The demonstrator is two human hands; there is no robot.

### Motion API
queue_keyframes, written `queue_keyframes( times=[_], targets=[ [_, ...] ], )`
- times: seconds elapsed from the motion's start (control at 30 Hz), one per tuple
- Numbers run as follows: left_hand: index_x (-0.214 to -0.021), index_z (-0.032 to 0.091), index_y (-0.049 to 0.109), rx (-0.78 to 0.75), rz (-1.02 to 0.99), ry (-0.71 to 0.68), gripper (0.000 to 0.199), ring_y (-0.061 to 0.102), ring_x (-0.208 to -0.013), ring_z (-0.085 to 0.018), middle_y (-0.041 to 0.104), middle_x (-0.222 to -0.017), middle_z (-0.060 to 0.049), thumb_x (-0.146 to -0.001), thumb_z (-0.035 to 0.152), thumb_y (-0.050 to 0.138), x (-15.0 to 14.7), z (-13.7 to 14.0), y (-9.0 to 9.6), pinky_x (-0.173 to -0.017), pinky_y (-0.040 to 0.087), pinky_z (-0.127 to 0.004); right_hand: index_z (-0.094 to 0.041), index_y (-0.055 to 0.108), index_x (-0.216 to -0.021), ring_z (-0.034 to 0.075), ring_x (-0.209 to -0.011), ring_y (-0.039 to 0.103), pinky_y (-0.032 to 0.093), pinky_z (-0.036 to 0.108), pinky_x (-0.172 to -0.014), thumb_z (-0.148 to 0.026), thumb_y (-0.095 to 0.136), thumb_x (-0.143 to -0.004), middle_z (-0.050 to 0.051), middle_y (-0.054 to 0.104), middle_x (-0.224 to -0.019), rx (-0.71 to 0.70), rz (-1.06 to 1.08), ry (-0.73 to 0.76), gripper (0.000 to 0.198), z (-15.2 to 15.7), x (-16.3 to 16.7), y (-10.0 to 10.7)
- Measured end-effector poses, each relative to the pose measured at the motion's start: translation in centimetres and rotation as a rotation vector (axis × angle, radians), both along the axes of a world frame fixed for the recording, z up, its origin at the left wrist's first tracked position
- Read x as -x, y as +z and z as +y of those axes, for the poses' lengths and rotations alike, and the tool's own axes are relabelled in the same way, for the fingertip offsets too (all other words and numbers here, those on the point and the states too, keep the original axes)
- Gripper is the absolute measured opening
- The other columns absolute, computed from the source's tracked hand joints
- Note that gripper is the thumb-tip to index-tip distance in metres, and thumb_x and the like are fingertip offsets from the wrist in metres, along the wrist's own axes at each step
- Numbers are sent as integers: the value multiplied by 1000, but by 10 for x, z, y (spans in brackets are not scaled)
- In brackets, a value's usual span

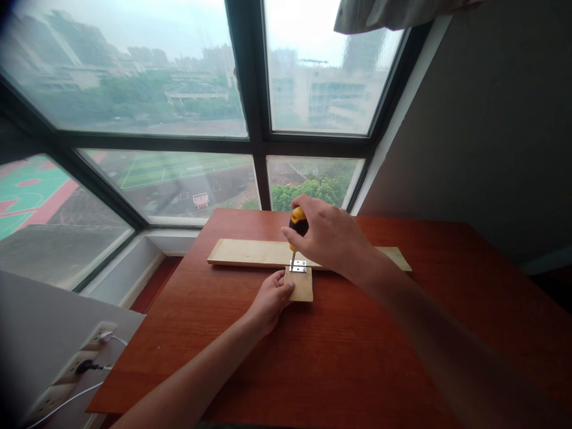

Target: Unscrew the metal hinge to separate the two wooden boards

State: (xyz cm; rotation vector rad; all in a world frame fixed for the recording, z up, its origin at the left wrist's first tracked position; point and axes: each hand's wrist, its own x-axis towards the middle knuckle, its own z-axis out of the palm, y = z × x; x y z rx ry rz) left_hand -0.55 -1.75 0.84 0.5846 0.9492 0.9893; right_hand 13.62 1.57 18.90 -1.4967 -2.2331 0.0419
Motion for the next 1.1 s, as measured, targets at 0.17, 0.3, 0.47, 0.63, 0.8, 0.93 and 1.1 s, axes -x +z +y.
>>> queue_keyframes(
  times=[0.17,0.3,0.47,0.63,0.8,0.93,1.1],
  targets=[
    [-105,13,59,4,-21,2,37,68,-79,-19,73,-93,-11,-71,15,73,0,0,-2,-72,53,-27,-20,58,-104,18,-66,60,37,28,-57,-37,59,-84,2,67,-81,7,-63,-30,25,1,-1,1],
    [-105,13,59,12,-26,11,38,68,-77,-18,73,-92,-10,-70,15,74,0,0,-3,-70,53,-27,-23,58,-106,17,-69,59,34,27,-56,-29,58,-82,0,68,-88,-26,-94,-32,25,-1,-2,1],
    [-105,12,58,24,-12,9,37,65,-71,-15,73,-89,-8,-71,13,71,0,1,-2,-68,52,-25,-22,60,-88,16,-61,54,32,28,-55,-44,55,-88,0,63,-72,-51,-133,-72,23,2,-3,1],
    [-106,12,58,26,-26,9,34,65,-73,-15,72,-90,-9,-73,11,68,0,2,-1,-70,52,-25,-20,59,-97,17,-74,59,37,28,-61,-23,57,-80,4,68,-95,-32,-95,18,18,4,-3,1],
    [-104,12,58,43,-17,2,31,65,-71,-14,72,-87,-8,-74,9,67,0,1,1,-68,53,-25,-21,61,-95,19,-65,57,33,30,-57,-44,51,-90,3,67,-82,-35,-164,-79,26,4,1,3],
    [-103,12,59,51,-18,7,31,65,-71,-14,72,-87,-8,-74,9,68,0,1,1,-67,52,-24,-21,61,-99,18,-70,60,38,30,-61,-32,53,-88,3,68,-86,-33,-124,-14,17,4,0,3],
    [-103,12,59,34,-27,5,33,67,-73,-16,73,-89,-9,-72,10,70,0,1,2,-70,53,-26,-17,58,-114,19,-86,63,45,29,-71,-24,57,-82,8,66,-112,-22,-43,136,33,5,-1,0]
  ],
)
